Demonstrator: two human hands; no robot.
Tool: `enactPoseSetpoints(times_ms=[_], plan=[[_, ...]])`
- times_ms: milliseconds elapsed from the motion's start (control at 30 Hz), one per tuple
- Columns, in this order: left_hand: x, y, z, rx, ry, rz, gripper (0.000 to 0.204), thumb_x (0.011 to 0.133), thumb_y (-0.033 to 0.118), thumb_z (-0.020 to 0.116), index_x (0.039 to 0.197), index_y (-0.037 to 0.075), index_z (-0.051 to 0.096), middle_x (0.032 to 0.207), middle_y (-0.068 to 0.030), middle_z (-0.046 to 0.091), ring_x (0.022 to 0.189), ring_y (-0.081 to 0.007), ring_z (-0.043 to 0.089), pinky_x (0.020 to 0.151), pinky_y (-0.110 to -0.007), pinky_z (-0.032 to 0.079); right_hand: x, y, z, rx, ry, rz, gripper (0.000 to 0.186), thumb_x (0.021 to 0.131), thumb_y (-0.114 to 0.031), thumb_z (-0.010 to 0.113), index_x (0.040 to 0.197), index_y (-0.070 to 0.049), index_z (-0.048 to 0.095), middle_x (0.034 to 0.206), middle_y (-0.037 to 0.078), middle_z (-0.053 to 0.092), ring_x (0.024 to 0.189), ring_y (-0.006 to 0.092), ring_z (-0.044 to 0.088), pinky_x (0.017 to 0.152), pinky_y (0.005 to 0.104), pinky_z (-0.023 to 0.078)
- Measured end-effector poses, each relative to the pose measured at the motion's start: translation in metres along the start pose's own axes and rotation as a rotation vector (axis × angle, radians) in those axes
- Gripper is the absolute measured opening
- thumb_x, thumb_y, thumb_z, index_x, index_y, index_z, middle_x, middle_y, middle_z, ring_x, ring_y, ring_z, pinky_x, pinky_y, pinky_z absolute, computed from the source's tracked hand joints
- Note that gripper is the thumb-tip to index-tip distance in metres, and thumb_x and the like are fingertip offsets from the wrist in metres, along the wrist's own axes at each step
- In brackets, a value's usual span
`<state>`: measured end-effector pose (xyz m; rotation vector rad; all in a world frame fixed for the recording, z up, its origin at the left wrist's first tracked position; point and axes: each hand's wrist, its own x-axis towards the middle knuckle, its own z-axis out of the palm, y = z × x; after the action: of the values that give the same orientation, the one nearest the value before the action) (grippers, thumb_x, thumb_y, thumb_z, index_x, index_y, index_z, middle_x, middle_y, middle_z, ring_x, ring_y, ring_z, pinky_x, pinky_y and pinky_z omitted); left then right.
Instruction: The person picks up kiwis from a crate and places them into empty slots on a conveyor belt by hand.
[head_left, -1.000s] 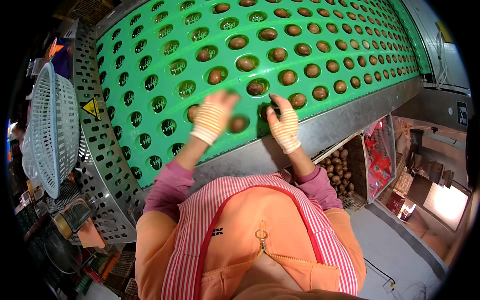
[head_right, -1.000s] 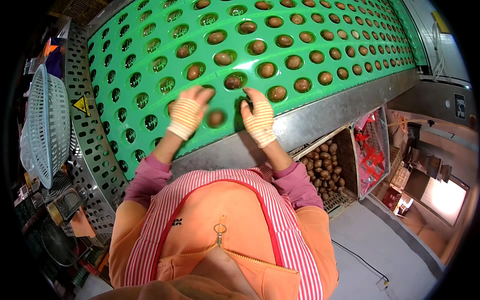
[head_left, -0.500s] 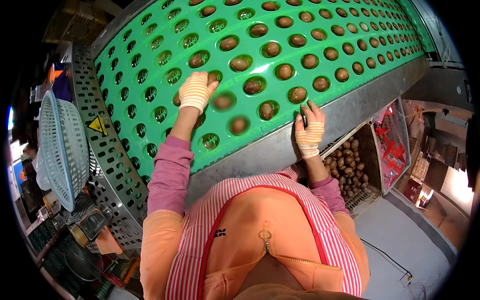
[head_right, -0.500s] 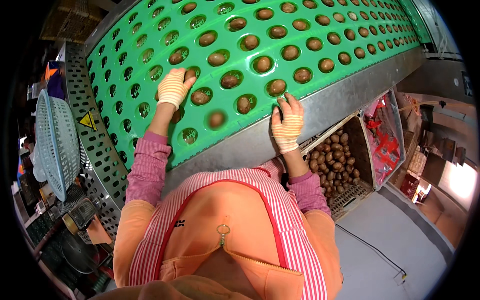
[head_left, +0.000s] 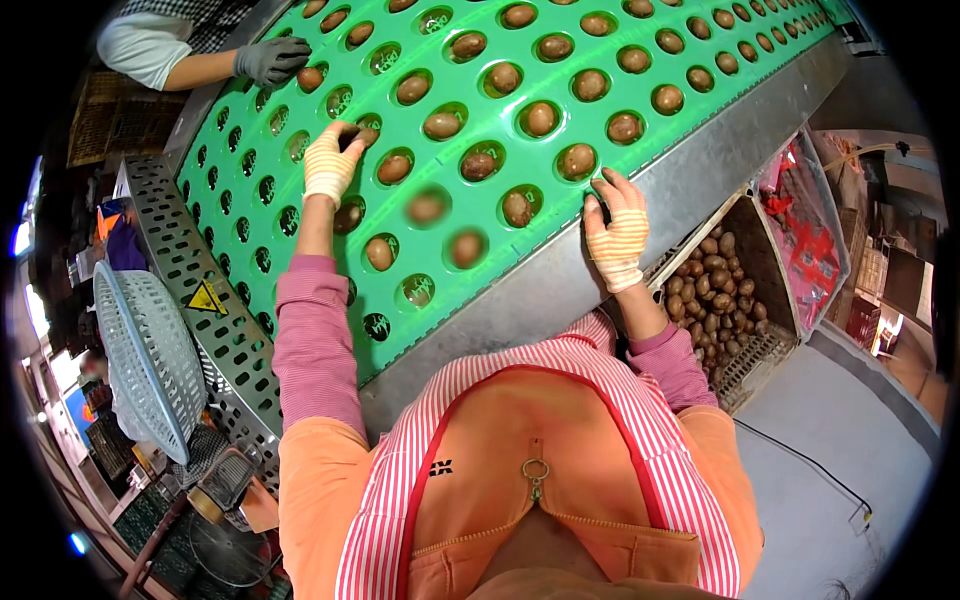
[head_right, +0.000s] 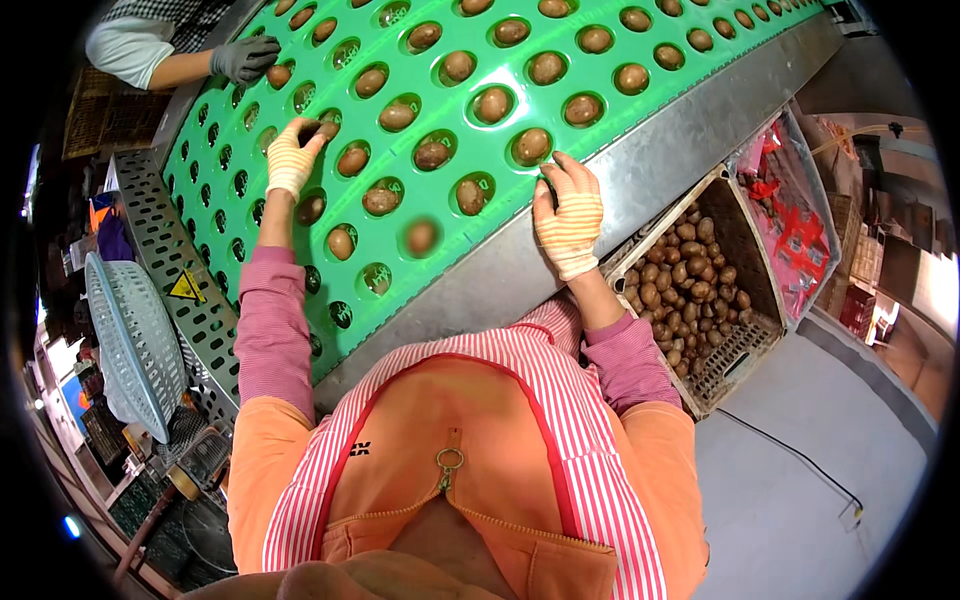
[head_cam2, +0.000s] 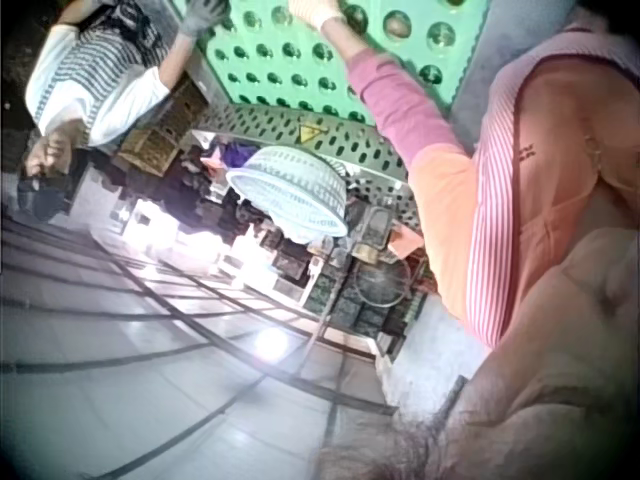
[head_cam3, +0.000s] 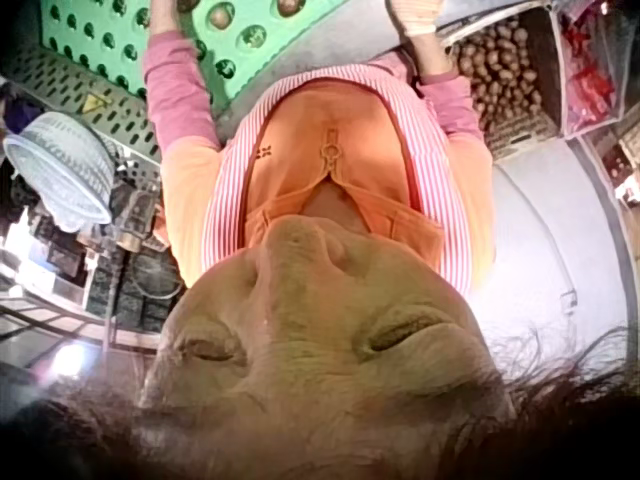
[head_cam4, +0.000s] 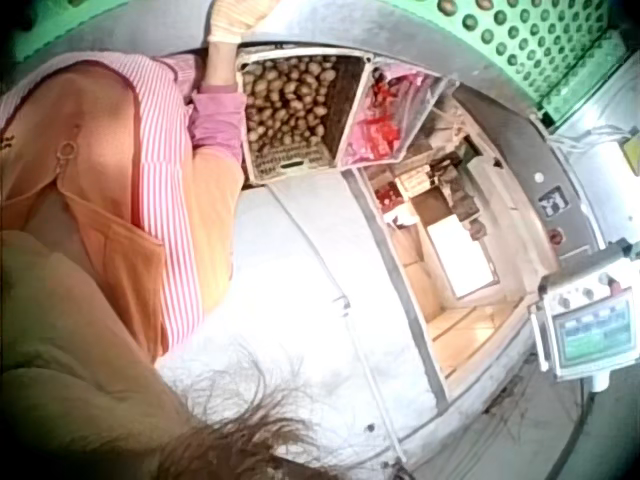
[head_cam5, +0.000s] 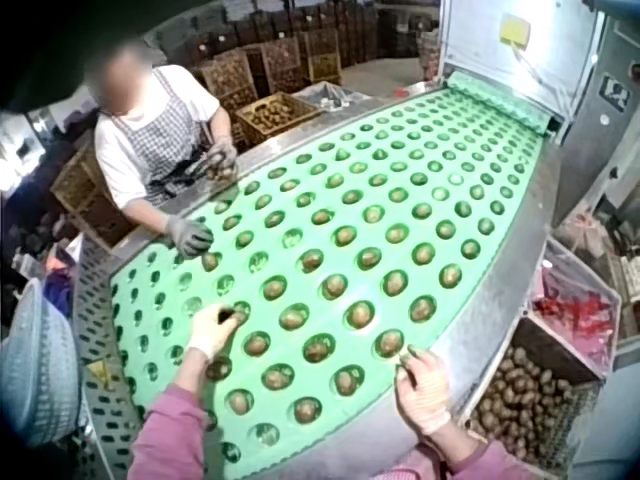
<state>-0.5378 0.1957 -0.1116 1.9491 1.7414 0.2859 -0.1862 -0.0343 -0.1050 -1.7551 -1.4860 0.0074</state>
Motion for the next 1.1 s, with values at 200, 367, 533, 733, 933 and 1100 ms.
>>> enactPoseSetpoints(times_ms=[200,367,533,733,933,1100], plan=[[-0.028,-0.002,0.03,0.22,0.453,0.438,0.029,0.082,0.015,0.069,0.11,0.01,0.063,0.124,-0.0125,0.06,0.113,-0.0359,0.053,0.095,-0.044,0.047,-0.001,0.002,0.001,-0.008,-0.007,0.002,0.024,0.079,-0.003,0.068,0.102,-0.005,0.067,0.114,0.016,0.065,0.103,0.0355,0.06,0.09,0.0444,0.049],[-0.097,0.049,0.029,0.05,-0.16,0.68,0.037,0.076,0.016,0.073,0.112,0.01,0.063,0.106,-0.015,0.06,0.101,-0.0355,0.055,0.09,-0.044,0.046,-0.004,0.003,0.003,-0.024,-0.012,-0.018,0.023,0.079,-0.003,0.068,0.103,-0.005,0.067,0.114,0.016,0.065,0.104,0.0355,0.059,0.091,0.0445,0.049],[-0.123,0.035,0.071,0.054,0.133,0.487,0.037,0.077,0.018,0.074,0.111,0.011,0.06,0.103,-0.0128,0.058,0.094,-0.0356,0.055,0.085,-0.046,0.048,-0.005,-0.002,0.003,-0.041,-0.047,-0.018,0.023,0.08,-0.003,0.067,0.103,-0.004,0.067,0.116,0.016,0.064,0.105,0.0355,0.059,0.092,0.0447,0.048],[-0.155,0.012,0.049,-0.08,0.381,0.234,0.029,0.083,0.03,0.072,0.1,0.009,0.064,0.101,-0.0148,0.063,0.095,-0.036,0.06,0.083,-0.046,0.049,-0.006,0.002,0.004,-0.083,-0.02,-0.078,0.021,0.08,-0.003,0.067,0.101,-0.005,0.066,0.115,0.016,0.063,0.103,0.0362,0.059,0.09,0.0458,0.048],[-0.188,-0.015,0.043,0.22,0.166,0.177,0.035,0.083,0.029,0.07,0.113,0.013,0.06,0.107,-0.0113,0.062,0.102,-0.0352,0.058,0.087,-0.046,0.049,-0.006,0.006,0.007,-0.016,0.041,-0.102,0.02,0.078,-0.003,0.067,0.097,-0.006,0.067,0.112,0.015,0.065,0.101,0.0359,0.059,0.089,0.0462,0.048],[-0.184,0.017,0.039,0.383,0.249,0.439,0.027,0.084,0.017,0.07,0.109,0.01,0.063,0.109,-0.0138,0.062,0.095,-0.035,0.059,0.088,-0.045,0.049,-0.008,0.009,0.003,0.028,0.045,-0.095,0.024,0.076,-0.003,0.065,0.1,-0.006,0.065,0.113,0.015,0.063,0.105,0.0378,0.057,0.091,0.0477,0.047]])
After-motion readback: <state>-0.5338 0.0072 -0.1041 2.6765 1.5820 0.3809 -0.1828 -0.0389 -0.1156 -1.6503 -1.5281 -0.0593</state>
